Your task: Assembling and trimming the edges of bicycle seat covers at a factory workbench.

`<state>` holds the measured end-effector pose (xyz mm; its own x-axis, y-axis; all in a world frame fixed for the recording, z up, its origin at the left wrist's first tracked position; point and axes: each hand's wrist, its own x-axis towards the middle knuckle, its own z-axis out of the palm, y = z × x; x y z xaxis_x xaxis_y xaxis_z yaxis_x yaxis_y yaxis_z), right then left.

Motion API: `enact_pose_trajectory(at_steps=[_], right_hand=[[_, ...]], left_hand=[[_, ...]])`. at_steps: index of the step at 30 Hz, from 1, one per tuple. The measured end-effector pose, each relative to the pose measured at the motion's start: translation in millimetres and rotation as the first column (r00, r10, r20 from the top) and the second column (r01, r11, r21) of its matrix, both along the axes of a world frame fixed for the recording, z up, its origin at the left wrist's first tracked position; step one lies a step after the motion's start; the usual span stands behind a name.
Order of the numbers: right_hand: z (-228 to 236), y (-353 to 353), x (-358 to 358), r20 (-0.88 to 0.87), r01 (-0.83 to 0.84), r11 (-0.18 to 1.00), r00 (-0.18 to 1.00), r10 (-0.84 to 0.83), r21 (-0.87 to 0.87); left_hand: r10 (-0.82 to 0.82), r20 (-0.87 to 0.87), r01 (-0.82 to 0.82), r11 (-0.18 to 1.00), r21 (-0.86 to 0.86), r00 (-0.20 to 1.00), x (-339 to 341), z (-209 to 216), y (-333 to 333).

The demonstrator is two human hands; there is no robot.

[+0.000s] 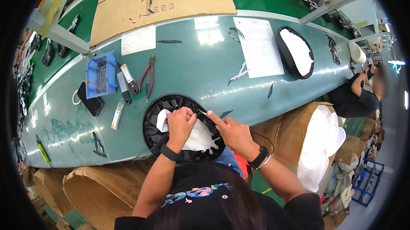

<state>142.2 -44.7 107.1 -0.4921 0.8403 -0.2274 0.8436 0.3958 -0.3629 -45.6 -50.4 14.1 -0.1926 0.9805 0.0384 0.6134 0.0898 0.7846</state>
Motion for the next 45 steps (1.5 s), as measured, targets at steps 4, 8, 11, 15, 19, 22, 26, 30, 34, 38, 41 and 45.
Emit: enact_pose_trajectory(at_steps=[4, 8, 11, 15, 19, 22, 26, 30, 34, 38, 41, 45], right_hand=[[0, 8, -19, 0.119, -0.144, 0.989, 0.983, 0.138, 0.042], [5, -2, -23, 0.217, -0.124, 0.991, 0.97, 0.112, 0.041], [7, -12, -5, 0.253, -0.115, 0.993, 0.96, 0.116, -0.02], [10, -12, 1, 0.25, -0.065, 0.997, 0.966, 0.07, -0.028], [12, 0, 3, 0.217, -0.06, 0.997, 0.974, 0.071, -0.053], [9, 2, 6, 0.196, -0.058, 0.996, 0.978, 0.072, -0.075], [3, -1, 8, 0.132, -0.05, 0.996, 0.989, 0.059, -0.071], [-3, -15, 22, 0.158, -0.049, 0.993, 0.985, 0.066, -0.108], [-14, -37, 46, 0.112, 0.021, 0.989, 0.994, -0.004, -0.148], [-27, -30, 51, 0.026, 0.023, 0.998, 0.999, -0.021, -0.065], [-30, -32, 55, 0.042, 0.008, 0.996, 0.999, -0.004, -0.087], [-33, -68, 52, -0.036, 0.153, 0.982, 0.987, -0.158, -0.107]], left_hand=[[-0.034, 0.06, 0.04, 0.994, -0.099, 0.998, -4, 2, 5], [-0.003, 0.127, 0.03, 0.977, -0.209, 0.992, -7, 12, 10], [-0.122, -0.043, 0.118, 0.989, -0.091, 0.992, -20, 16, 10], [-0.435, -0.164, 0.464, 0.852, 0.244, 0.885, -20, 19, 26], [-0.684, -0.235, 0.718, 0.689, 0.104, 0.69, -35, 5, 38], [-0.652, -0.26, 0.696, 0.703, 0.146, 0.712, -30, 18, 43], [-0.696, -0.108, 0.701, 0.714, 0.006, 0.71, -31, 14, 45], [-0.748, 0.276, 0.771, 0.636, 0.035, 0.604, -51, 15, 56], [-0.605, 0.505, 0.753, 0.64, -0.151, 0.616, -57, 18, 63], [-0.791, -0.213, 0.818, 0.568, 0.092, 0.573, 6, 29, 33], [-0.814, 0.111, 0.808, 0.58, 0.105, 0.57, -12, 16, 38], [-0.507, 0.739, 0.815, 0.572, -0.098, 0.444, -56, 43, 51]])
